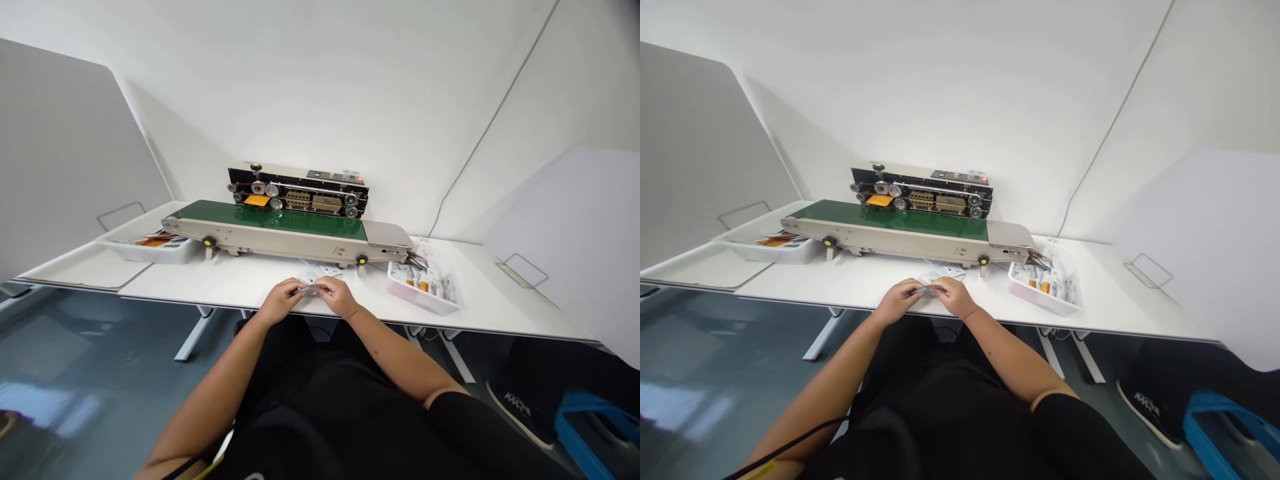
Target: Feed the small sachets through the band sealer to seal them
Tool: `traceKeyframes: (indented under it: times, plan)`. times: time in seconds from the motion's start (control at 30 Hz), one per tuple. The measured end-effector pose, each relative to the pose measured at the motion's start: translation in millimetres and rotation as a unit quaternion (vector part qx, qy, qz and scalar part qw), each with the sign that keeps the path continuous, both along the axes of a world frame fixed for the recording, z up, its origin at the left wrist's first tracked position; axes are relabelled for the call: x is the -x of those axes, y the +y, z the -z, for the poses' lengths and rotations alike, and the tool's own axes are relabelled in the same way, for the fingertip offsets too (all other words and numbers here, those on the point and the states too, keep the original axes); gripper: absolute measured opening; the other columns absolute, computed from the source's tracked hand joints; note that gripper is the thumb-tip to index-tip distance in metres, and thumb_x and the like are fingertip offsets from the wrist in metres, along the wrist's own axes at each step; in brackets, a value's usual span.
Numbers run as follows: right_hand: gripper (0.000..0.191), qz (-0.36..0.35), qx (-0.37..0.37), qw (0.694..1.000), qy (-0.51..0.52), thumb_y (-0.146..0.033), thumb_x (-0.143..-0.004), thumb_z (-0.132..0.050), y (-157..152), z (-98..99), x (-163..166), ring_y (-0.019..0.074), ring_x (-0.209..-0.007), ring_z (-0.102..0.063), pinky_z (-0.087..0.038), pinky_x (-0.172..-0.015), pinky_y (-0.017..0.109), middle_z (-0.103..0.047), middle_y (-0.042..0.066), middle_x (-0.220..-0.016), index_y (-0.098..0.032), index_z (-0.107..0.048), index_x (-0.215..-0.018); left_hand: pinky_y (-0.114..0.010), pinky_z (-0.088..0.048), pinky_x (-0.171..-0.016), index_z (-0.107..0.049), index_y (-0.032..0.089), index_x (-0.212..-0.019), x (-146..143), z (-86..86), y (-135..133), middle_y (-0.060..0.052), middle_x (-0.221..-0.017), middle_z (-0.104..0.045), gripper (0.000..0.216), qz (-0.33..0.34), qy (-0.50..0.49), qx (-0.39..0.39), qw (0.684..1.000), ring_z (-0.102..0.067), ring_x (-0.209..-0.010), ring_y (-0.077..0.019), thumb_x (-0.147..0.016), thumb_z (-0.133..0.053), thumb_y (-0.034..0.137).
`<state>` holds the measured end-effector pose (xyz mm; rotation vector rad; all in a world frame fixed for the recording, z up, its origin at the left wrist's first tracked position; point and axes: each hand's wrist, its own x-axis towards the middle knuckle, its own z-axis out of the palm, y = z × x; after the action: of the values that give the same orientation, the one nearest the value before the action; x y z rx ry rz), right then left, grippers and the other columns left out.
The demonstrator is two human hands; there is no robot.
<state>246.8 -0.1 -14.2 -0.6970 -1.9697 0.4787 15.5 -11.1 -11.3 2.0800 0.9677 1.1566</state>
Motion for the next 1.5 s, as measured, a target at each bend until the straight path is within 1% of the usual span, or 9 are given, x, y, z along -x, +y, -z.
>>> traceKeyframes:
  times: [0.17, 0.37, 0.57, 0.73, 0.83, 0.97, 1.23, 1.4, 1.5]
  plan:
    - [0.037, -0.007, 0.121, 0.990, 0.070, -0.042, -0.087, -0.074, 7.4, 4.1, 3.5, 0.0219, -0.098, -0.073, -0.062, -0.081, 0.034, -0.075, 0.008, -0.110, -0.022, -0.072, -0.118, -0.033, -0.055, -0.083, -0.071, 0.020, -0.093, -0.6, 1.8, 0.3, -0.004, -0.090, -0.072, 0.024, -0.030, -0.089, 0.076, 0.993, -0.068, -0.089, -0.0218, -0.090, -0.070, 0.044]
    - [0.017, 0.036, 0.072, 0.997, -0.005, -0.037, -0.093, -0.066, 10.5, -12.4, 4.6, 0.0218, -0.084, -0.071, -0.058, -0.079, 0.035, -0.076, 0.006, -0.088, -0.022, -0.074, -0.092, -0.035, -0.056, -0.086, -0.069, 0.020, -0.101, -3.5, 3.8, -1.1, -0.006, -0.095, -0.074, 0.030, -0.019, -0.091, 0.083, 0.992, -0.071, -0.092, -0.0239, -0.087, -0.073, 0.046]
    - [0.020, 0.133, 0.096, 0.971, 0.173, -0.037, -0.096, -0.059, 60.7, -96.3, -39.0, 0.0119, -0.060, -0.065, -0.054, -0.060, 0.022, -0.073, 0.002, -0.083, -0.020, -0.065, -0.105, -0.035, -0.058, -0.084, -0.067, 0.022, -0.109, -1.8, 1.7, -4.2, -0.007, -0.104, -0.073, 0.025, -0.041, -0.056, 0.043, 0.997, -0.071, -0.094, -0.0218, -0.093, -0.066, 0.041]
    - [0.032, 0.334, 0.083, 0.906, 0.247, -0.020, -0.094, -0.051, 121.2, -157.7, -95.5, 0.0090, -0.056, -0.064, -0.051, -0.055, 0.016, -0.071, 0.001, -0.078, -0.015, -0.063, -0.123, -0.034, -0.058, -0.082, -0.068, 0.023, -0.106, -0.6, -0.3, -5.2, -0.006, -0.102, -0.071, 0.021, -0.039, -0.038, 0.024, 0.998, -0.069, -0.092, -0.0209, -0.094, -0.064, 0.039]
    - [0.039, 0.388, 0.139, 0.874, 0.257, -0.011, -0.087, -0.054, 142.1, -160.8, -110.2, 0.0097, -0.051, -0.063, -0.052, -0.051, 0.017, -0.071, 0.001, -0.072, -0.011, -0.066, -0.124, -0.034, -0.058, -0.081, -0.069, 0.022, -0.106, -1.2, -1.5, -6.1, -0.006, -0.101, -0.070, 0.020, -0.040, -0.036, 0.014, 0.998, -0.069, -0.090, -0.0205, -0.094, -0.064, 0.038]
    - [0.035, 0.342, 0.282, 0.852, 0.280, -0.003, -0.078, -0.062, 153.2, -151.6, -97.2, 0.0107, -0.042, -0.060, -0.050, -0.043, 0.017, -0.065, -0.001, -0.055, -0.005, -0.069, -0.113, -0.033, -0.057, -0.081, -0.070, 0.022, -0.105, -1.5, -2.5, -7.3, -0.007, -0.103, -0.070, 0.019, -0.039, -0.028, 0.004, 0.999, -0.068, -0.090, -0.0205, -0.093, -0.064, 0.036]
    - [0.015, 0.267, 0.363, 0.855, 0.257, -0.002, -0.088, -0.062, 162.1, -155.7, -49.8, 0.0091, -0.043, -0.061, -0.053, -0.045, 0.016, -0.068, 0.003, -0.059, -0.008, -0.064, -0.102, -0.033, -0.056, -0.082, -0.070, 0.022, -0.105, 0.1, 1.6, -4.2, -0.008, -0.107, -0.070, 0.020, -0.022, -0.027, 0.002, 0.999, -0.067, -0.092, -0.0206, -0.096, -0.062, 0.037]
    - [0.018, 0.245, 0.361, 0.871, 0.227, -0.011, -0.088, -0.070, 165.1, -159.6, -29.6, 0.0112, -0.055, -0.065, -0.057, -0.054, 0.021, -0.071, 0.005, -0.071, -0.011, -0.065, -0.105, -0.034, -0.056, -0.082, -0.071, 0.022, -0.105, 0.5, 1.3, -4.4, -0.008, -0.108, -0.070, 0.020, -0.016, -0.026, 0.006, 1.000, -0.068, -0.095, -0.0218, -0.096, -0.062, 0.037]
    - [0.023, 0.290, 0.209, 0.916, 0.183, -0.020, -0.090, -0.069, 145.5, -154.8, -22.5, 0.0147, -0.076, -0.068, -0.060, -0.073, 0.027, -0.072, 0.006, -0.091, -0.015, -0.068, -0.112, -0.034, -0.056, -0.083, -0.071, 0.022, -0.105, 0.6, 0.2, -5.5, -0.009, -0.108, -0.071, 0.019, -0.015, -0.030, 0.006, 0.999, -0.068, -0.095, -0.0218, -0.096, -0.062, 0.037]
